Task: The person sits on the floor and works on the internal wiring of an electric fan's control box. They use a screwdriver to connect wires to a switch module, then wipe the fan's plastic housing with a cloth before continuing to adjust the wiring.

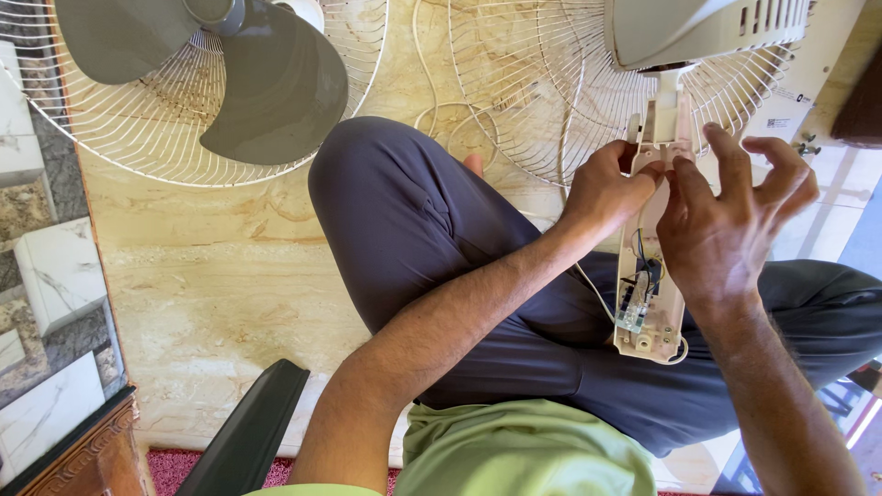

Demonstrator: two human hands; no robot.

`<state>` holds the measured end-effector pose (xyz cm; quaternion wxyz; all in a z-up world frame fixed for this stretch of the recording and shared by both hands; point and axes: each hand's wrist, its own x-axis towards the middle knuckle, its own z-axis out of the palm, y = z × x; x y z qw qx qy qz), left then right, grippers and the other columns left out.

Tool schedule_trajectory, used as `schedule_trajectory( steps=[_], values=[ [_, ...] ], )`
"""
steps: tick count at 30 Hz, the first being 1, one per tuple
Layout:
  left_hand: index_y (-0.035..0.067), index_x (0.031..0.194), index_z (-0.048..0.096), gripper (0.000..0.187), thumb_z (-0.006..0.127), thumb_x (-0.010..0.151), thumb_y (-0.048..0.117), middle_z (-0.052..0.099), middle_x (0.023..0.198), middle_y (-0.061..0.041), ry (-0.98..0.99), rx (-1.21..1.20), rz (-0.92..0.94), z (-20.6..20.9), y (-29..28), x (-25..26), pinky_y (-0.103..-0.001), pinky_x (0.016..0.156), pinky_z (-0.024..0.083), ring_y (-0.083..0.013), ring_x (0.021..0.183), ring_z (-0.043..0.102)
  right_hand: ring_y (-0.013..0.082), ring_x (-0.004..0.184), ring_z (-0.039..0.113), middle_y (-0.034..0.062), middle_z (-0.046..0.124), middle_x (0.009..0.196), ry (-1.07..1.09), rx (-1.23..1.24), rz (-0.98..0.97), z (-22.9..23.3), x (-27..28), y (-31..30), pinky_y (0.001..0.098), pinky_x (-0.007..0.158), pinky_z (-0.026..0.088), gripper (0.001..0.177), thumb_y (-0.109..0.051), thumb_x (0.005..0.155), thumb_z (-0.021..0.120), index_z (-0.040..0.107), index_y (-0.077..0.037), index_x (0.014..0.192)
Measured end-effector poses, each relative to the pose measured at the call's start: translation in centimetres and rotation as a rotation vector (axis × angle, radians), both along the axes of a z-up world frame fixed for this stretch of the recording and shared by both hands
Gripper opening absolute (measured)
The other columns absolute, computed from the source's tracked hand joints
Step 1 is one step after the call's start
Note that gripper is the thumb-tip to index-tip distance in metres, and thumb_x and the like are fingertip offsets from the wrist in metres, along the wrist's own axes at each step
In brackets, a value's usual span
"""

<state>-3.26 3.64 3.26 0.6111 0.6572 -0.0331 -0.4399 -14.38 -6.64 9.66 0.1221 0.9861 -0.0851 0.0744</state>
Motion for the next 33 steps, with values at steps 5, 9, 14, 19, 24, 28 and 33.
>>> schedule_trajectory(
  steps=[5, 9, 14, 19, 24, 28, 33],
  values=[
    [-0.005, 0.115, 0.068, 0.044, 0.072, 0.087, 0.028, 0.077, 0.100, -0.017, -0.044, 0.031, 0.025, 0.5, -0.2, 0.0, -0.037, 0.083, 0.058, -0.0272, 0.092, 0.075, 0.0264, 0.129, 0.058, 0.0154, 0.061, 0.143, -0.136, 0.456, -0.081, 1.2, 0.6, 0.1, 0.0432, 0.114, 0.048, 0.032, -0.005, 0.100, 0.083, 0.058, -0.002, 0.119],
    [-0.007, 0.117, 0.066, 0.046, 0.071, 0.086, 0.026, 0.076, 0.100, -0.022, -0.045, 0.073, 0.016, 1.0, -0.2, 0.0, -0.039, 0.083, 0.059, -0.0304, 0.091, 0.076, 0.0313, 0.118, 0.073, 0.0275, 0.067, 0.134, -0.224, 0.813, -0.189, 3.0, 1.6, 1.2, 0.0379, 0.098, 0.064, 0.045, 0.004, 0.105, 0.078, 0.041, 0.002, 0.129],
    [-0.008, 0.117, 0.065, 0.045, 0.071, 0.087, 0.025, 0.076, 0.101, -0.023, -0.074, 0.045, 0.033, 1.8, 0.1, 0.3, -0.038, 0.084, 0.060, -0.0303, 0.093, 0.076, 0.0268, 0.114, 0.075, 0.0247, 0.072, 0.119, -0.268, 0.985, -0.271, 4.1, 2.8, 2.9, 0.0344, 0.098, 0.066, 0.044, 0.008, 0.104, 0.071, 0.039, 0.004, 0.133],
    [-0.009, 0.114, 0.066, 0.042, 0.069, 0.087, 0.023, 0.076, 0.093, -0.023, -0.059, 0.039, 0.016, 2.5, 0.6, 0.4, -0.038, 0.075, 0.061, -0.0287, 0.083, 0.077, 0.0247, 0.110, 0.077, 0.0219, 0.075, 0.113, -0.270, 0.948, -0.367, 3.4, 3.1, 3.1, 0.0330, 0.093, 0.066, 0.038, 0.004, 0.110, 0.076, 0.043, 0.003, 0.131],
    [-0.009, 0.112, 0.066, 0.038, 0.066, 0.089, 0.020, 0.075, 0.088, -0.021, -0.100, 0.020, 0.007, 2.5, 0.5, 0.3, -0.038, 0.070, 0.061, -0.0267, 0.076, 0.076, 0.0214, 0.107, 0.080, 0.0186, 0.078, 0.111, -0.283, 0.887, -0.431, 2.0, 2.9, 2.4, 0.0292, 0.087, 0.068, 0.035, 0.005, 0.109, 0.078, 0.048, 0.002, 0.127],
    [-0.010, 0.114, 0.063, 0.040, 0.068, 0.088, 0.021, 0.073, 0.087, -0.020, -0.094, -0.007, 0.015, 2.3, 0.6, 0.4, -0.037, 0.069, 0.062, -0.0253, 0.075, 0.076, 0.0203, 0.105, 0.080, 0.0181, 0.078, 0.109, -0.302, 0.943, -0.458, 1.6, 2.8, 2.2, 0.0278, 0.083, 0.066, 0.036, 0.006, 0.108, 0.080, 0.048, 0.001, 0.125],
    [-0.009, 0.106, 0.067, 0.039, 0.071, 0.088, 0.025, 0.074, 0.084, -0.021, -0.130, 0.031, 0.026, 2.7, 0.5, 0.6, -0.038, 0.069, 0.059, -0.0273, 0.074, 0.075, 0.0205, 0.107, 0.078, 0.0189, 0.077, 0.107, -0.340, 0.995, -0.467, 2.2, 2.9, 2.6, 0.0278, 0.084, 0.065, 0.039, 0.007, 0.104, 0.078, 0.046, 0.001, 0.123]
  ],
)
